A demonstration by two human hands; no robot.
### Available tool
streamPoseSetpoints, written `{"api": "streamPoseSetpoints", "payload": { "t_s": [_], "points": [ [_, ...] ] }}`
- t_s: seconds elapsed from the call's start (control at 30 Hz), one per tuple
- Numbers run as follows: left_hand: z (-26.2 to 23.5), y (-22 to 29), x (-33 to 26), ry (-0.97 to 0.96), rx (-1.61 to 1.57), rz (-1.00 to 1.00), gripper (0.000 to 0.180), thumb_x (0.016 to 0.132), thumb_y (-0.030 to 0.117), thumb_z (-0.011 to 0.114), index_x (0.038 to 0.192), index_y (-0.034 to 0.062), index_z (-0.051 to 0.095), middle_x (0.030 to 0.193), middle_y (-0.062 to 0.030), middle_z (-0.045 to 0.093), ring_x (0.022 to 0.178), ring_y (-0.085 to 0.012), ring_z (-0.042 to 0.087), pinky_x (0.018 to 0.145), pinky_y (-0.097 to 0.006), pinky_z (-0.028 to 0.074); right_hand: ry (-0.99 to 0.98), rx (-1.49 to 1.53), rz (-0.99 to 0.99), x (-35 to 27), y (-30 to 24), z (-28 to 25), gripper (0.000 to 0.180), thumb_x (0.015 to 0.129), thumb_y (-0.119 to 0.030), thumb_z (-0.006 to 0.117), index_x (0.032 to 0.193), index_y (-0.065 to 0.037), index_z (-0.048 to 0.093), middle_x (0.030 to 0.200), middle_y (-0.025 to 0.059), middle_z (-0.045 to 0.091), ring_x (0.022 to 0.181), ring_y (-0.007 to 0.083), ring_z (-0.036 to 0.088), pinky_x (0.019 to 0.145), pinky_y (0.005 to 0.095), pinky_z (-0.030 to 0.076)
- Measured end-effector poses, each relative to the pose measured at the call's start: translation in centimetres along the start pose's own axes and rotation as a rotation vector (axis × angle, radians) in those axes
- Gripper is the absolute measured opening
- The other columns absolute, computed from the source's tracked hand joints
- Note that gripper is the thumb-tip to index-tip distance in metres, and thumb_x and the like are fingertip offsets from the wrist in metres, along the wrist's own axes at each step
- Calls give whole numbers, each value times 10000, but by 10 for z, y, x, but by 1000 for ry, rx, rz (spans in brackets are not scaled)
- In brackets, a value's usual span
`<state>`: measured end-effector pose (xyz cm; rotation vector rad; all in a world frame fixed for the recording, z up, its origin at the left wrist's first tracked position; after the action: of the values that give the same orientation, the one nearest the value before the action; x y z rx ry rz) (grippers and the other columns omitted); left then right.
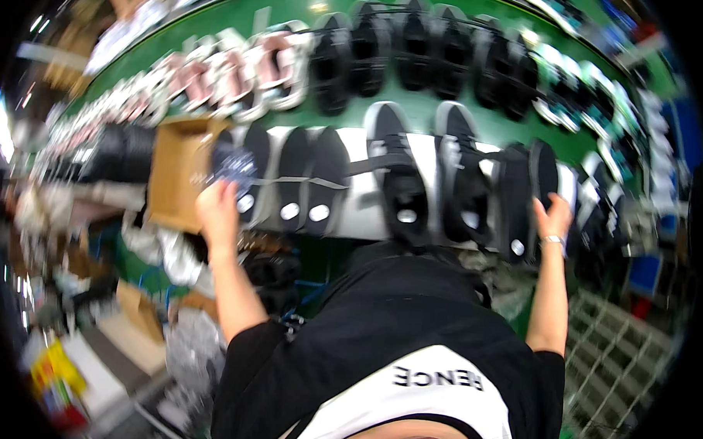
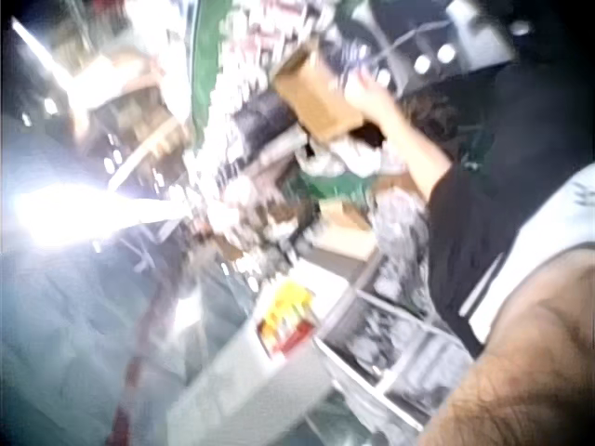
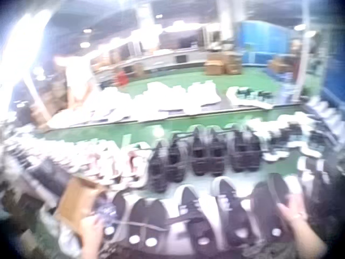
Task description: The person organizes shoe components by placing insoles into sneakers, collecting plastic bags from a shelf, and folding a blue towel before gathering more shoe parts from a rack.
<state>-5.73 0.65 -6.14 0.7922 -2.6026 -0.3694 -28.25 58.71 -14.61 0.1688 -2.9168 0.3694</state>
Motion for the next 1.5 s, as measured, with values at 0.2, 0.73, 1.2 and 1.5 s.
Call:
{"api": "streamPoseSetpoints", "payload": {
  "t_s": [0.2, 0.73, 1.2, 1.5],
  "points": [
    [-10, -29, 9, 43, 149, -6, 141, 719, 175, 556, 706, 35, 559, 727, -115, 558, 719, -286, 516, 657, -353, 397, -229, -105, 206, -2, 17, 17, 450, 610, -300, 653, 923, -28, 479, 889, 157, 521, 846, 290, 489, 754, 350, 389],
    [21, 155, 33, 114, -360, 221, 328, 761, 149, 534, 1023, -36, 462, 1011, -162, 498, 955, -267, 461, 848, -331, 325, -220, -117, 438, -17, 34, 17, 719, 542, -278, 644, 1166, -173, 302, 1009, 136, 444, 971, 294, 434, 794, 428, 349],
    [225, 434, 18, -893, -880, 267, 508, 746, 317, 541, 1104, -11, 395, 1005, -149, 492, 945, -207, 471, 808, -287, 369, -168, -39, 445, -12, 32, 14, 749, 535, -277, 640, 1192, -168, 296, 1053, 117, 412, 1003, 274, 398, 792, 412, 319],
    [379, 507, -47, -1229, -549, 344, 679, 716, 394, 526, 1195, -30, 299, 1160, -234, 385, 1071, -298, 396, 875, -330, 325, -189, 26, 404, -22, 32, 9, 730, 557, -243, 630, 1201, -141, 303, 1150, 141, 354, 1005, 284, 402, 808, 404, 323]
  ]
}}
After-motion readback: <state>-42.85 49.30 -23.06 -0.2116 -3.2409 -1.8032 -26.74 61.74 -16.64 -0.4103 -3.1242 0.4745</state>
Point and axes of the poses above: each hand's wrist, its own x-axis towards the middle knuckle, its own z-axis out of the palm, y = z × x, the point moved 7 cm from there along x, towards the middle knuckle
